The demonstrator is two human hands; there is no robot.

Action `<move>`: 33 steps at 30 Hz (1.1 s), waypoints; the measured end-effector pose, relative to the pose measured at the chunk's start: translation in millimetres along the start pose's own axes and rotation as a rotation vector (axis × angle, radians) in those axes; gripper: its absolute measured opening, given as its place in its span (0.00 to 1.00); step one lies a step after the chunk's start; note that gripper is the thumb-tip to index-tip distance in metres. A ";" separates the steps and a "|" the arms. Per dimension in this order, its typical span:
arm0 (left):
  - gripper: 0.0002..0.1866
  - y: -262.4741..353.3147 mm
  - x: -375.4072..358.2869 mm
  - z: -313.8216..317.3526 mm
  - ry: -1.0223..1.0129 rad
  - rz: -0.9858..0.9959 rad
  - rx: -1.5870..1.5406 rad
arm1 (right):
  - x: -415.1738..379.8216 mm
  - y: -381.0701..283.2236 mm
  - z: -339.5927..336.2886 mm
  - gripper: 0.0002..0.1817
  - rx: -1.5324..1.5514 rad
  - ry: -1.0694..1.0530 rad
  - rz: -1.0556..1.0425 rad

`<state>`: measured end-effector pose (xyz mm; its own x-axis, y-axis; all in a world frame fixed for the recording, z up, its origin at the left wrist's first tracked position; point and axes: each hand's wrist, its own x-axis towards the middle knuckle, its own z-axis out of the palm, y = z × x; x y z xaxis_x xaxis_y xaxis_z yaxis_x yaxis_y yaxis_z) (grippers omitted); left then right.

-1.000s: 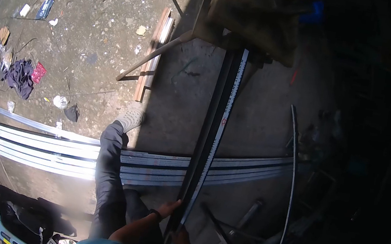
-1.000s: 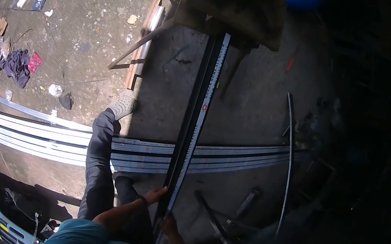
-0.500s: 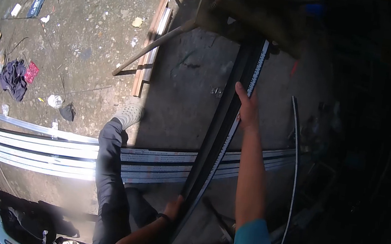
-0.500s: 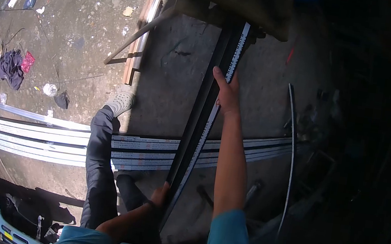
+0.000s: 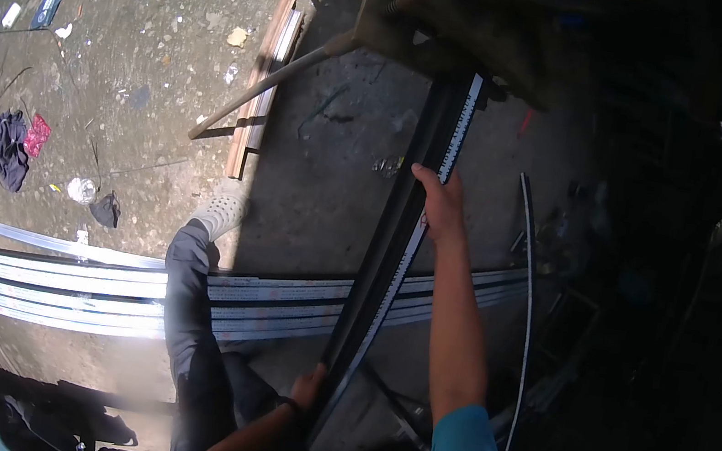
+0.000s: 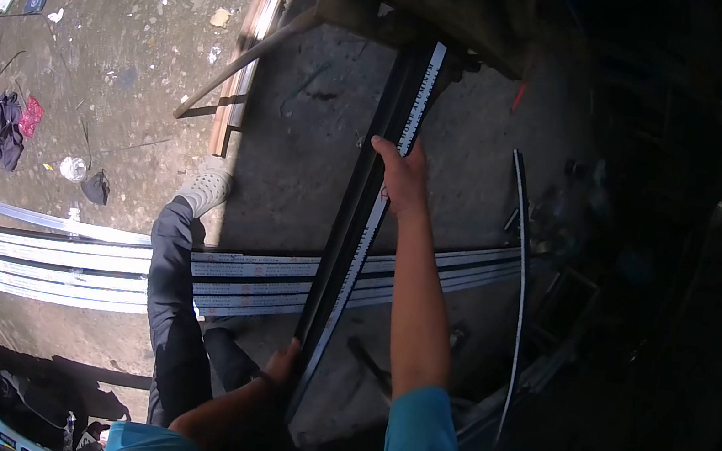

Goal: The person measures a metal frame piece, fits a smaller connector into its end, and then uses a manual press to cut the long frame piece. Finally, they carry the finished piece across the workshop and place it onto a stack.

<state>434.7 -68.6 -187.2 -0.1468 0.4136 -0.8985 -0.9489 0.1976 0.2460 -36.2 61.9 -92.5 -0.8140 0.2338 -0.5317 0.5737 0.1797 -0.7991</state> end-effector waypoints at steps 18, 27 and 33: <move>0.45 3.4 7.7 -3.9 -0.065 -0.088 -0.081 | 8.1 15.0 10.4 0.22 -0.013 -0.042 -0.031; 0.48 -3.9 16.3 2.9 -0.037 -0.079 -0.094 | 10.6 18.4 11.6 0.24 0.000 -0.031 -0.065; 0.47 28.5 11.1 -5.4 -0.063 -0.139 0.024 | 23.8 9.3 7.4 0.26 -0.001 -0.046 0.024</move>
<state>404.5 -63.2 -192.2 0.0042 0.4352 -0.9003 -0.9517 0.2781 0.1300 -50.9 62.1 -114.6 -0.8032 0.1942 -0.5631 0.5932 0.1751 -0.7858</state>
